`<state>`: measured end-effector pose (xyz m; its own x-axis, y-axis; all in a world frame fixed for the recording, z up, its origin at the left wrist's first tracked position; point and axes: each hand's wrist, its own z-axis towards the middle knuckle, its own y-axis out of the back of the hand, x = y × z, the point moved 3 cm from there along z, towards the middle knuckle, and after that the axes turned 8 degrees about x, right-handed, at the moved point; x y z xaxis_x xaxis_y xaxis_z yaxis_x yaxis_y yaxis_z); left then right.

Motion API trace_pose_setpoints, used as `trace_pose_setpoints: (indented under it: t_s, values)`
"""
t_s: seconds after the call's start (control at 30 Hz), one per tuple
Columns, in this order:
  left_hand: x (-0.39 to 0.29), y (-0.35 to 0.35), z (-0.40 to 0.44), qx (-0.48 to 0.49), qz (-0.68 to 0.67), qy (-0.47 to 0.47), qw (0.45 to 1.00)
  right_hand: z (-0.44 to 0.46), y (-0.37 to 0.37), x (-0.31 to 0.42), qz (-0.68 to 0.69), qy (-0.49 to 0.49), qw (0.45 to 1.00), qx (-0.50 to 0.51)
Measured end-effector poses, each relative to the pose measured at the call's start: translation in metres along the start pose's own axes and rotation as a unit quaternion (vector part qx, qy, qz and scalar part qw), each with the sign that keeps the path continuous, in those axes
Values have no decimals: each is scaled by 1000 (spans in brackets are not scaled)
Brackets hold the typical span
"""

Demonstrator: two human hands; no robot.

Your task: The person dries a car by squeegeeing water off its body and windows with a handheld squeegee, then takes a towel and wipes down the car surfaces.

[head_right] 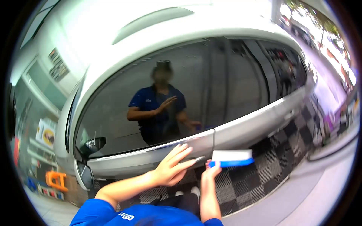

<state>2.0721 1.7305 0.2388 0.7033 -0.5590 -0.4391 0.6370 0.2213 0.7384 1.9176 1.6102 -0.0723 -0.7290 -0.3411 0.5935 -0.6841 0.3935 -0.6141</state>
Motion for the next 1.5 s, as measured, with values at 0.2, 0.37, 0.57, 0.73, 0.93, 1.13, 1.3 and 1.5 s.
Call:
trace_pose_setpoints:
  t_s: [0.2,0.37,0.57,0.73,0.93,1.13,1.3,1.5]
  values:
    - [-60,154,-177,-104,211,187,954,-61,-301,230,-493,685,534,56]
    - [-67,264,-282,-125,325,236,907,-191,-431,147,-643,685,321,118]
    - [-11,370,-340,-148,383,154,899,-367,-325,-186,-476,513,426,574]
    - [54,436,-426,-62,367,232,899,-378,-303,-229,-426,579,439,539]
    - [171,423,-539,82,139,398,903,-229,-286,-89,-413,566,713,16]
    - [223,397,-554,48,244,391,886,-414,-172,-343,-444,430,692,374]
    - [228,407,-562,49,250,376,891,-361,-116,-332,-515,297,737,321]
    - [222,413,-555,72,256,396,879,-123,-64,-125,-209,249,945,-32]
